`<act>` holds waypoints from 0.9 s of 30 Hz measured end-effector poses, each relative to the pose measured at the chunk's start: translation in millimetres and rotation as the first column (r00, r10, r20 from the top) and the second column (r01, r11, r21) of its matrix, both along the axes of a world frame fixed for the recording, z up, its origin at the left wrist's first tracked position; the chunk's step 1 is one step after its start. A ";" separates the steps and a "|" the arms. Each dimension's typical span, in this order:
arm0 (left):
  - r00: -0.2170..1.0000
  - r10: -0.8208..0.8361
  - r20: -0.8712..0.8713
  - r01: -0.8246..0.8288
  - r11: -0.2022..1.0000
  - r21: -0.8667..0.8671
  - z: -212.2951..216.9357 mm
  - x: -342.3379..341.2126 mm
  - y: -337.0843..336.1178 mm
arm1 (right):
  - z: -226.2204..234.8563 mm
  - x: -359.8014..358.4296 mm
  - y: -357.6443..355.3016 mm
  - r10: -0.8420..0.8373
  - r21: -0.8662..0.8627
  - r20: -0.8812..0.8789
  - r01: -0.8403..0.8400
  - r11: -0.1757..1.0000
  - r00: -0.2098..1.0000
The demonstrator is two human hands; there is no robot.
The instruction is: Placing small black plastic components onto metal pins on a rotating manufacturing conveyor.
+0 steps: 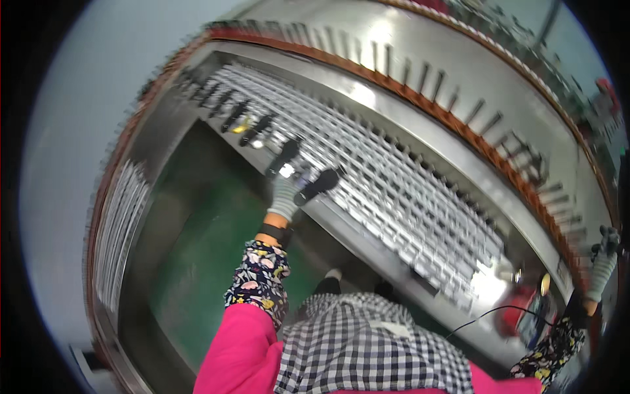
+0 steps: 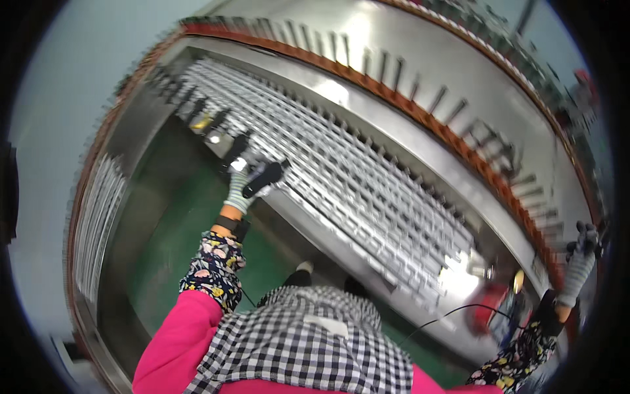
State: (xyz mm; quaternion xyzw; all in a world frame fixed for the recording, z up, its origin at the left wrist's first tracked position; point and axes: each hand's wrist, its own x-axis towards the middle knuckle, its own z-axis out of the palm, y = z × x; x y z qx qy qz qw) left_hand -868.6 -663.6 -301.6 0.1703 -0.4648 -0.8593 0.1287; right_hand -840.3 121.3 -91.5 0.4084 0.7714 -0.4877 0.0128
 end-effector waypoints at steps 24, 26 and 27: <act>0.965 -0.260 -0.041 0.094 0.486 -0.869 -34.8 2.7 12.1 | -266.5 52.1 -542.4 0.446 0.361 -0.571 -0.277 0.890 0.689; 0.956 -0.268 -0.119 0.022 0.470 -0.883 -40.1 -2.1 15.0 | -275.9 48.5 -545.1 0.386 0.338 -0.643 -0.207 0.918 0.661; 0.960 -0.251 -0.126 0.001 0.452 -0.892 -36.2 1.7 16.0 | -280.7 51.1 -545.0 0.452 0.430 -0.558 -0.223 0.875 0.696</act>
